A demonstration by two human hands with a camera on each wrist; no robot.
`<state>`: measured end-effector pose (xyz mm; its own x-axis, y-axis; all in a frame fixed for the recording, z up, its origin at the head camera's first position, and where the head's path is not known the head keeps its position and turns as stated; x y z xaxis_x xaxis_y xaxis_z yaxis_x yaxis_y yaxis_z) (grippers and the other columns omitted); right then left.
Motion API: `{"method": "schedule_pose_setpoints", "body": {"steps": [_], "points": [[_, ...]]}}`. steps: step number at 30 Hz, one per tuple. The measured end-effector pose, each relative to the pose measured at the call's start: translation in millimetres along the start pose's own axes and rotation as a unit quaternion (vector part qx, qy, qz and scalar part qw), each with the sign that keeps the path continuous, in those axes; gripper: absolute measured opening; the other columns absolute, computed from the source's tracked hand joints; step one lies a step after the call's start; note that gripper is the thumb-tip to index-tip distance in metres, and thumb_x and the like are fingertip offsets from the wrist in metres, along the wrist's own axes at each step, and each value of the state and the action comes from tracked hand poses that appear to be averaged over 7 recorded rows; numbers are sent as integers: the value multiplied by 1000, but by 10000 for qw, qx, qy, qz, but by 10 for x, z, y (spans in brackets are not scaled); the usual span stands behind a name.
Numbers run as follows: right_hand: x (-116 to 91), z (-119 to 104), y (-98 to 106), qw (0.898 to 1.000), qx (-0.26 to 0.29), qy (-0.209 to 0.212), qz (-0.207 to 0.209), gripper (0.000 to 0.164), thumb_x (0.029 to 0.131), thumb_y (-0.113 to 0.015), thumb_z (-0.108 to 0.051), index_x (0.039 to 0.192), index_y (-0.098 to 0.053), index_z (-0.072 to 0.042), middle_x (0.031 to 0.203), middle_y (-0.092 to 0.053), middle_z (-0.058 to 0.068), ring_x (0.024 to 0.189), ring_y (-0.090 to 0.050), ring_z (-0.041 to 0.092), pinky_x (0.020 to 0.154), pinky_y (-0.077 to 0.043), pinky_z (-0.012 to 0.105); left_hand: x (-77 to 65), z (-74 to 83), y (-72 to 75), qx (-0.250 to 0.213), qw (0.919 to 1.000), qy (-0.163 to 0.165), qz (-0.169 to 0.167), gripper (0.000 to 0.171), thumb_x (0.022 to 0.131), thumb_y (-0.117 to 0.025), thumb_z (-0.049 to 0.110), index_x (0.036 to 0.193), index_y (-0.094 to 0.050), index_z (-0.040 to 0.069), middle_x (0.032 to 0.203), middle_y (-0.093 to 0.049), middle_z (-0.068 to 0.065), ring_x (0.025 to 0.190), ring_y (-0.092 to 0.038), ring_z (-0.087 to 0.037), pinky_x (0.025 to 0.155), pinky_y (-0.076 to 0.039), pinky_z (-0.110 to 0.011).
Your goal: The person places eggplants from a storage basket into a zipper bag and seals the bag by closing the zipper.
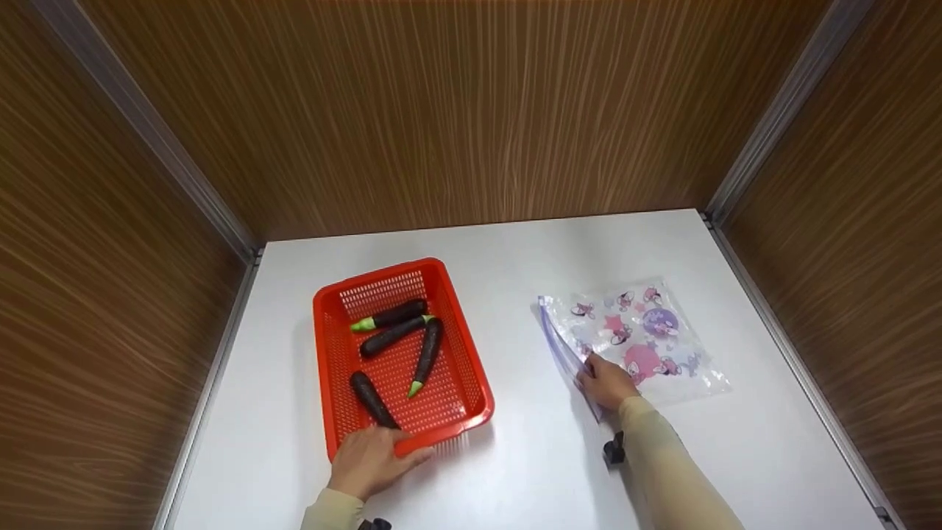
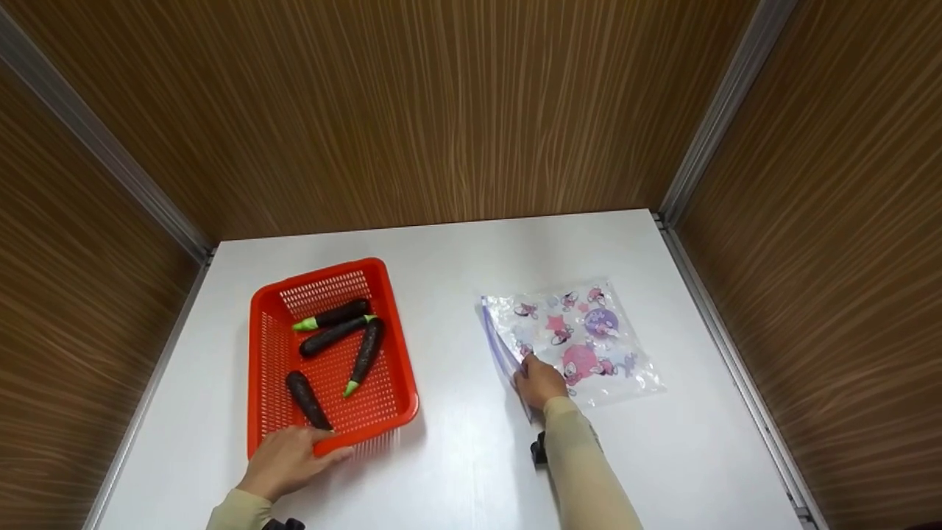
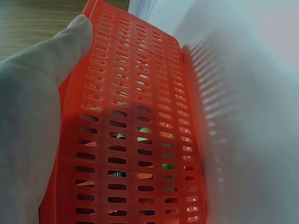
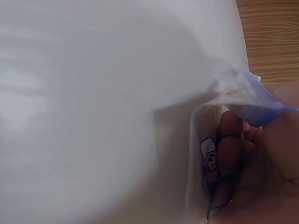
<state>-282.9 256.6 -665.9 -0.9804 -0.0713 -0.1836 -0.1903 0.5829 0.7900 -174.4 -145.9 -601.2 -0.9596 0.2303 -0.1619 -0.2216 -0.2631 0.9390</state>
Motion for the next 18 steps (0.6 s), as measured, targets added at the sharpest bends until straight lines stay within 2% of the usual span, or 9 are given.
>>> {"method": "schedule_pose_setpoints", "body": {"steps": [7,15,18], "points": [[72,-79,-72,10000,-58,20,-8,13,94,-57,-21,95,-54,-9,81,-56,7,78,-55,29,75,-44,48,-35,10,-54,-57,9999,-1,-149,73,74,-44,84,104,-76,25,68,-56,11,65,-51,-12,61,-42,-39],[176,-132,-146,10000,-20,36,-78,13,94,-57,-21,94,-53,-9,78,-53,6,76,-53,28,74,-44,47,-7,32,-23,-136,9999,-62,-7,66,76,-49,80,102,-77,26,64,-53,13,61,-49,-10,58,-40,-37],[210,-150,-174,9999,-20,31,-125,13,94,-57,-22,95,-53,-9,79,-53,7,78,-54,28,76,-44,48,10,24,-30,-111,9999,-82,-15,69,76,-46,82,103,-77,27,65,-53,13,63,-50,-10,58,-40,-37]]}}
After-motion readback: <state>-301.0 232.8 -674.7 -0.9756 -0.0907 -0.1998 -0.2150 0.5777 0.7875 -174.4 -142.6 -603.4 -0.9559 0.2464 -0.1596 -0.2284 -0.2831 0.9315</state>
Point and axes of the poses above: each hand's wrist, its own x-axis towards the middle knuckle, its own y-axis out of the back of the hand, z = x × y, the point moved 8 cm from there along x, towards the middle knuckle
